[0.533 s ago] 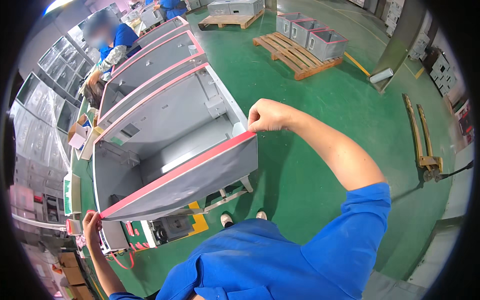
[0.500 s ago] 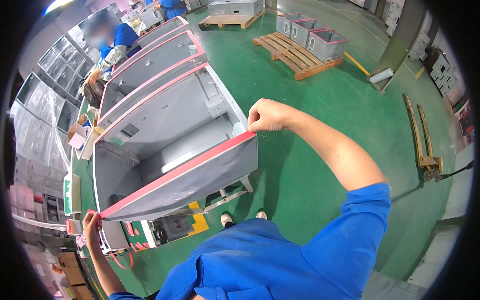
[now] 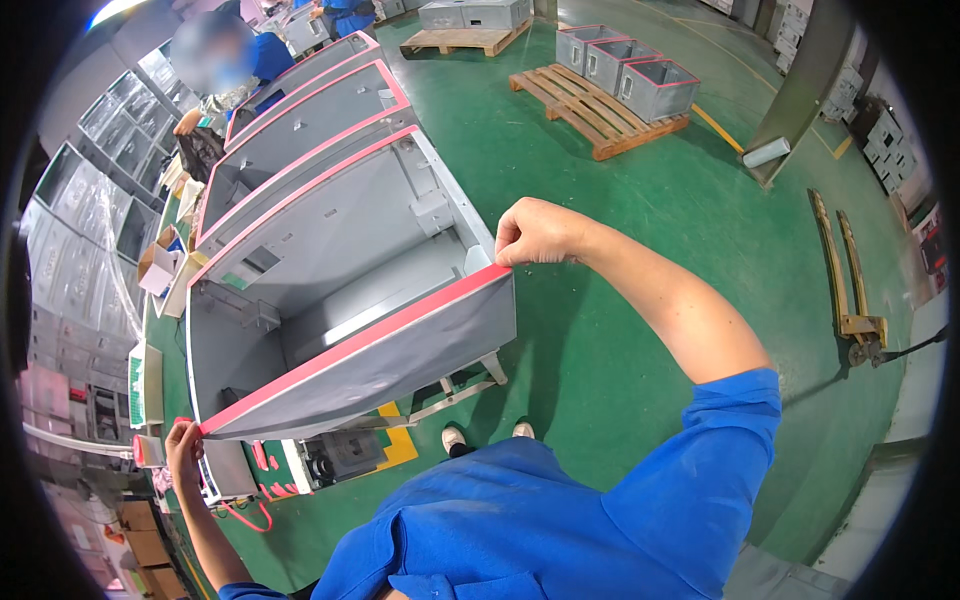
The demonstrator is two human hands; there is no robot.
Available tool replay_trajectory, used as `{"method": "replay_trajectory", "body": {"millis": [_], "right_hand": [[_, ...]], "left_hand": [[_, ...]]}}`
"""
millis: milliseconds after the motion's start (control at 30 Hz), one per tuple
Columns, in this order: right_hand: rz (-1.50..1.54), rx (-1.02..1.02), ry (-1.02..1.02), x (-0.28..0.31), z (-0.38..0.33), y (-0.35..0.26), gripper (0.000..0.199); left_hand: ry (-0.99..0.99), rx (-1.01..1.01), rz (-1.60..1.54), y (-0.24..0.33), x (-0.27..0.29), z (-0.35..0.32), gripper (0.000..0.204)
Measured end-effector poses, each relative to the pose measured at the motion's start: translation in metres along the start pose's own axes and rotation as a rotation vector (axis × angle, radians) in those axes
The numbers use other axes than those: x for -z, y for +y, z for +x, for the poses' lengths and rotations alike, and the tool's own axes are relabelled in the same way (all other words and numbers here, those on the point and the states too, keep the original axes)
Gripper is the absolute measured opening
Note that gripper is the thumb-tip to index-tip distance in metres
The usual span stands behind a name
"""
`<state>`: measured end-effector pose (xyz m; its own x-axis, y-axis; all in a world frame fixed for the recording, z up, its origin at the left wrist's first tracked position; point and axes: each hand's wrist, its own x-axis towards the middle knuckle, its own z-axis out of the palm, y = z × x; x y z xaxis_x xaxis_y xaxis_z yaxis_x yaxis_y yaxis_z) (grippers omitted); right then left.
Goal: Applying red adhesive tape to the edges of metal cabinet enclosures and trimming the excess with a utility knife.
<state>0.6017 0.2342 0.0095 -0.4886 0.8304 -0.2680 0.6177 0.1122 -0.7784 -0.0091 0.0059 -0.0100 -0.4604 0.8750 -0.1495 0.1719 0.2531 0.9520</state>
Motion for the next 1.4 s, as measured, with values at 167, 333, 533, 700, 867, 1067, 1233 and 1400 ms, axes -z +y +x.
{"method": "replay_trajectory", "body": {"millis": [167,333,533,700,867,1067,1233,1400], "right_hand": [[0.035,0.008,0.024,-0.001,-0.002,0.000,0.012],[0.043,0.026,0.034,-0.001,-0.001,0.001,0.012],[0.025,0.026,0.032,-0.002,-0.001,0.002,0.013],[-0.009,0.029,0.015,0.000,-0.002,0.001,0.012],[0.003,0.028,0.023,-0.001,-0.001,0.001,0.012],[0.046,0.002,0.036,-0.003,-0.002,-0.004,0.012],[0.071,-0.037,0.016,-0.003,-0.004,-0.009,0.009],[0.108,-0.070,0.035,-0.004,-0.004,-0.011,0.009]], "left_hand": [[0.013,-0.007,0.026,0.002,-0.004,-0.002,0.009],[0.013,-0.014,0.017,0.001,-0.003,-0.002,0.010],[0.031,-0.020,0.044,0.001,-0.005,-0.002,0.012],[0.008,-0.013,0.022,0.000,-0.003,0.000,0.010],[0.034,-0.016,0.035,0.000,-0.002,-0.001,0.010],[0.058,-0.001,0.018,-0.001,-0.003,-0.004,0.011],[0.055,-0.020,0.019,-0.005,-0.002,-0.002,0.013],[0.054,-0.014,0.003,-0.006,-0.003,-0.003,0.013]]}}
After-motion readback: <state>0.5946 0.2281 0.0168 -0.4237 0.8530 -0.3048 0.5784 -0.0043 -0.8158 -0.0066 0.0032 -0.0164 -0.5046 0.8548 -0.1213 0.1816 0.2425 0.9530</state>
